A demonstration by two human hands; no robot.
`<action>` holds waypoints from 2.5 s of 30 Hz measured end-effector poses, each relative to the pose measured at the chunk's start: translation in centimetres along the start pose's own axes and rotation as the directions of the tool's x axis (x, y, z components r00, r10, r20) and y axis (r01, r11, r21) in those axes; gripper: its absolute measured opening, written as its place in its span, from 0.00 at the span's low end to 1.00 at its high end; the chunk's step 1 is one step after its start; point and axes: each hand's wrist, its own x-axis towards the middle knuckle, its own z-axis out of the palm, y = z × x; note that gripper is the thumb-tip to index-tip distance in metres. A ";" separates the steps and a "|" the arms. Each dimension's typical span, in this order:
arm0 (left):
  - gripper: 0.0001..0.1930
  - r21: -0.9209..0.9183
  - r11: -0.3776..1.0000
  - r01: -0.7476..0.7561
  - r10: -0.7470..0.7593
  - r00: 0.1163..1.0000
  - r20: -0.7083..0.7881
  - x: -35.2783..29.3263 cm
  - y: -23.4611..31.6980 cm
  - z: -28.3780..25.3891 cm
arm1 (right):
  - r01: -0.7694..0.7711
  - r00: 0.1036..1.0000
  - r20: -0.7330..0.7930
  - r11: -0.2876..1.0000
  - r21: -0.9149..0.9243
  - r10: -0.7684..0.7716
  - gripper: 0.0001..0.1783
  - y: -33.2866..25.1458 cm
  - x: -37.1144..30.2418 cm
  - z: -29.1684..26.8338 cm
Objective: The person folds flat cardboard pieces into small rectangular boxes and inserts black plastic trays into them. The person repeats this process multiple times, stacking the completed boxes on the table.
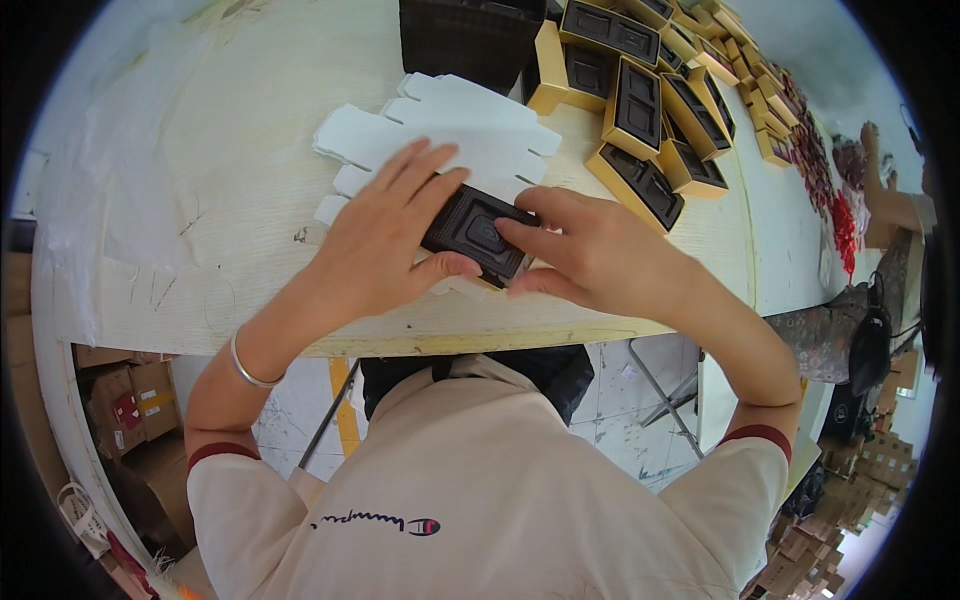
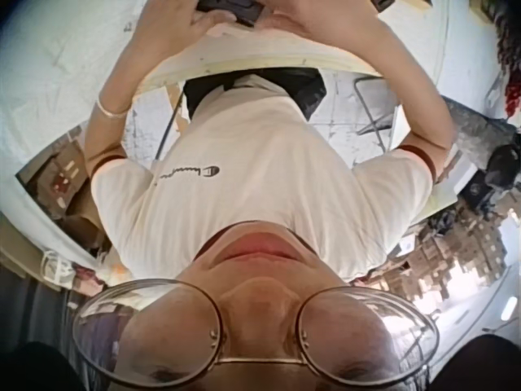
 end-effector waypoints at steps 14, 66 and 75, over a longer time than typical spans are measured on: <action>0.39 0.009 0.997 -0.075 0.073 0.989 0.127 0.5 -0.2 -1.3 | -0.079 0.997 -0.009 0.983 0.167 0.081 0.20 -0.4 0.4 1.0; 0.38 0.204 0.977 0.066 -0.107 0.975 0.196 -2.4 -4.3 -1.4 | -0.762 0.467 -0.710 0.648 -0.019 0.528 0.29 14.3 -7.2 -8.2; 0.44 0.256 0.961 0.103 -0.157 0.968 0.196 -3.8 -0.3 -2.0 | -0.269 0.936 -0.281 0.947 -0.173 0.215 0.29 3.3 -2.0 0.5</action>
